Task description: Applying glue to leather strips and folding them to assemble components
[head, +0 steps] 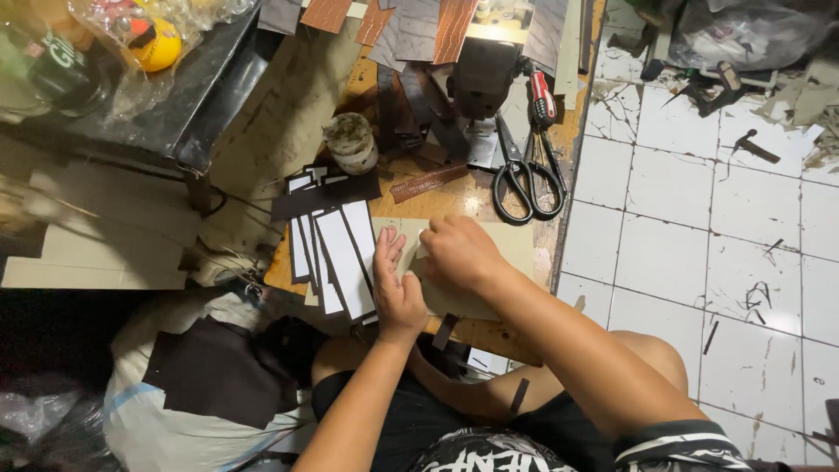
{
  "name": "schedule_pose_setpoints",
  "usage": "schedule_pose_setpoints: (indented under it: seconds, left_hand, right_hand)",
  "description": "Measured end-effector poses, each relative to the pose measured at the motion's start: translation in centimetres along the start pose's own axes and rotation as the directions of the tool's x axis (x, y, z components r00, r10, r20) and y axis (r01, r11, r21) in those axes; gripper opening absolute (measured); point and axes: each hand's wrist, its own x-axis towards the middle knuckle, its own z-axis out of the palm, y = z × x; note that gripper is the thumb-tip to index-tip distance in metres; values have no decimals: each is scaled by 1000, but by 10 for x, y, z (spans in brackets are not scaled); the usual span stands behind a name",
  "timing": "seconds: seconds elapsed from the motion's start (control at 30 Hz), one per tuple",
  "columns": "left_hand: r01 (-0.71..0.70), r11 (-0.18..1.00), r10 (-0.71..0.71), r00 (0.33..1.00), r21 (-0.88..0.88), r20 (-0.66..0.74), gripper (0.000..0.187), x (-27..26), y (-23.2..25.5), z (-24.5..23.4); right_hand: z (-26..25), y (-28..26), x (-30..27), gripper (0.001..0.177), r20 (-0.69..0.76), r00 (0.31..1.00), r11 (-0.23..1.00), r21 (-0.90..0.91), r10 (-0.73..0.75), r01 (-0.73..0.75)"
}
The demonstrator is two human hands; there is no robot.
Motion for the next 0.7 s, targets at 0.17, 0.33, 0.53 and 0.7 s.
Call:
schedule_pose_setpoints:
  seconds: [0.17,0.33,0.53,0.7]
  left_hand:
    - [11,1000,-11,1000,-28,-1,80,0,-1,-3]
    - [-6,1000,6,1000,-17,-2,80,2,1,-5]
    - [3,999,-2,1000,-47,11,80,0,1,-5]
    - [-25,999,25,1000,-40,-4,82,0,-1,-5]
  right_hand:
    - [16,-16,6,20,-165,976,977,-183,-143,112]
    - [8,-28,3,14,-224,956,937,-332,-191,109]
    - [6,-27,-5,18,-230,961,955,-286,-152,82]
    - [18,-33,0,22,-208,971,955,-294,-116,51]
